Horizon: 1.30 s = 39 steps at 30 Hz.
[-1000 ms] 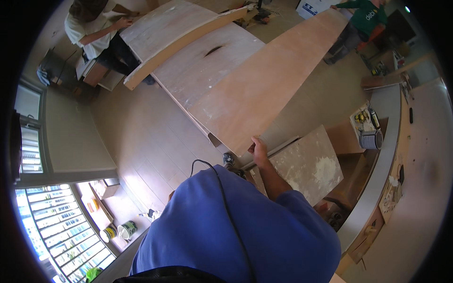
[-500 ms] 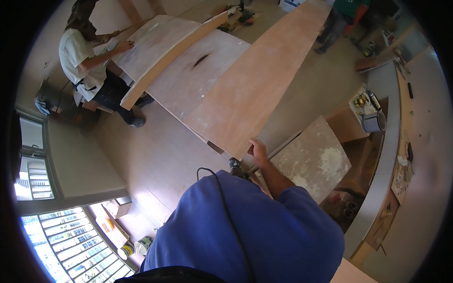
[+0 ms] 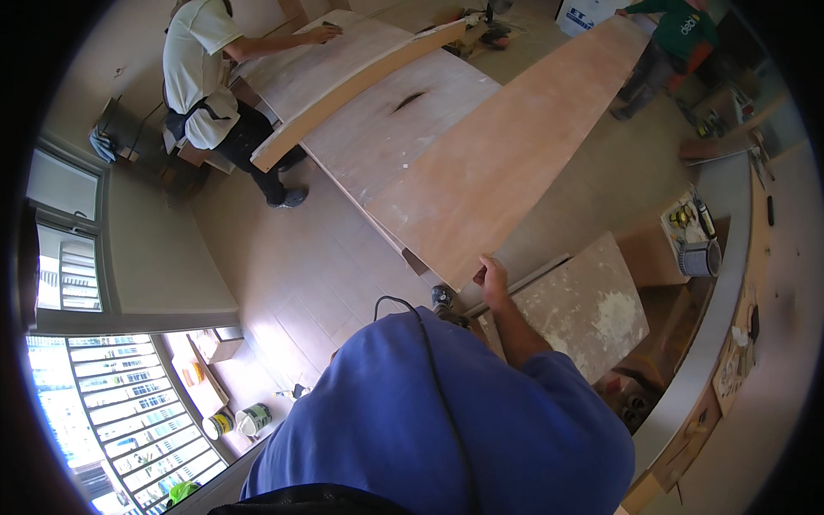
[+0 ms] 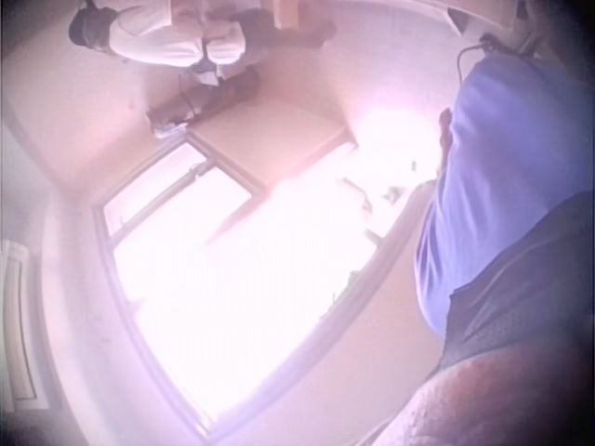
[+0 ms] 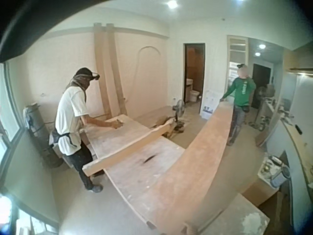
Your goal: The person lifts and positions a large curved wooden panel onto a partially assembled furniture frame. They align the panel with the frame and hold it in place while another person assists from the opposite side.
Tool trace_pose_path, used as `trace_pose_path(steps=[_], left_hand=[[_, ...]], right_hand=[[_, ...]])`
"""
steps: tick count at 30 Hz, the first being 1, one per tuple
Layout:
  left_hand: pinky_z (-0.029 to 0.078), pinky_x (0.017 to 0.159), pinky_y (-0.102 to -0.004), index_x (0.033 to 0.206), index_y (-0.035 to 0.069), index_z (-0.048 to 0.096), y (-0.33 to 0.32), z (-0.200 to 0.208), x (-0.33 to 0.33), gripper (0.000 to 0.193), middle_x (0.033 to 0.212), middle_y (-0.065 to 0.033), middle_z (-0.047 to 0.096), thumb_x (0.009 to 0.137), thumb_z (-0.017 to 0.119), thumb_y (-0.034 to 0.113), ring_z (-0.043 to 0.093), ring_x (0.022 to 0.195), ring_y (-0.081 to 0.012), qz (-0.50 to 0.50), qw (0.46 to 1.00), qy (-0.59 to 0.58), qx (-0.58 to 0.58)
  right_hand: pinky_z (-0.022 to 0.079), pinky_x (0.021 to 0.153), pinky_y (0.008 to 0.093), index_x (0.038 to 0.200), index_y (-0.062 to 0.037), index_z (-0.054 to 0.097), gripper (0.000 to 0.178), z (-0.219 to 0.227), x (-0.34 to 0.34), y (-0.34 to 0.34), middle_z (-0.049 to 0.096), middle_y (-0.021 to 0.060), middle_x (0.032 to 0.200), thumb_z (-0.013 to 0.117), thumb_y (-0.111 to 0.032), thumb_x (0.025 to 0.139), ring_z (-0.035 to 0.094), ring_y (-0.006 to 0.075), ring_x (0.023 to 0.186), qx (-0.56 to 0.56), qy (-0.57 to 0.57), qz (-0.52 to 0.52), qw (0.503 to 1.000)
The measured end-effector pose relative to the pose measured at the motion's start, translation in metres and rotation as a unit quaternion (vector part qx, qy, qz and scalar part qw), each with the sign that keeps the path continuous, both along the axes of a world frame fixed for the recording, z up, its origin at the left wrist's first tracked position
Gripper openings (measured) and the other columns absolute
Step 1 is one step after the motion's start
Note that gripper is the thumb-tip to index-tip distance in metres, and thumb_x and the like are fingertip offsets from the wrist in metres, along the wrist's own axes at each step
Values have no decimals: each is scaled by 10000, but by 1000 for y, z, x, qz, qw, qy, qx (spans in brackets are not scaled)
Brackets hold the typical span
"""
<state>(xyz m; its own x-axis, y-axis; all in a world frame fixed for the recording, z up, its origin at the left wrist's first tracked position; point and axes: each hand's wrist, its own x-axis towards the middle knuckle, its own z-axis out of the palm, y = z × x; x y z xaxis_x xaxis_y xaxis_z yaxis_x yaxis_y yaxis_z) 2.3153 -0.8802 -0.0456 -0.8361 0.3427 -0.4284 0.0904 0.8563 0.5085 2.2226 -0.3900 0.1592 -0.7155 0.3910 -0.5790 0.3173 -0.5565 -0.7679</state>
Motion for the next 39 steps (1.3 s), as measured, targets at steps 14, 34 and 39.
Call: trace_pose_path(steps=[14,34,39], left_hand=[[439,757,-428,856,47,533,2,-5,7,225,908,-143,591,817,502,266,542,921,-318,12,1000,3,4],[440,748,-427,860,56,532,8,-7,7,210,903,-141,590,808,490,255,541,911,-322,-6,1000,14,-3],[440,745,-426,862,58,532,5,-6,11,205,903,-141,589,806,488,251,540,908,-324,-9,1000,21,-2]], right_hand=[[436,550,280,839,-136,541,127,8,2,-1,550,-1,700,563,-250,788,555,140,617,-23,-6,-1,1000],[418,510,273,768,-144,526,121,6,6,3,522,-12,652,574,-253,786,520,126,560,-12,-5,-10,1000],[422,534,274,773,-128,531,127,-7,8,8,520,2,657,559,-250,798,514,127,570,0,8,6,1000]])
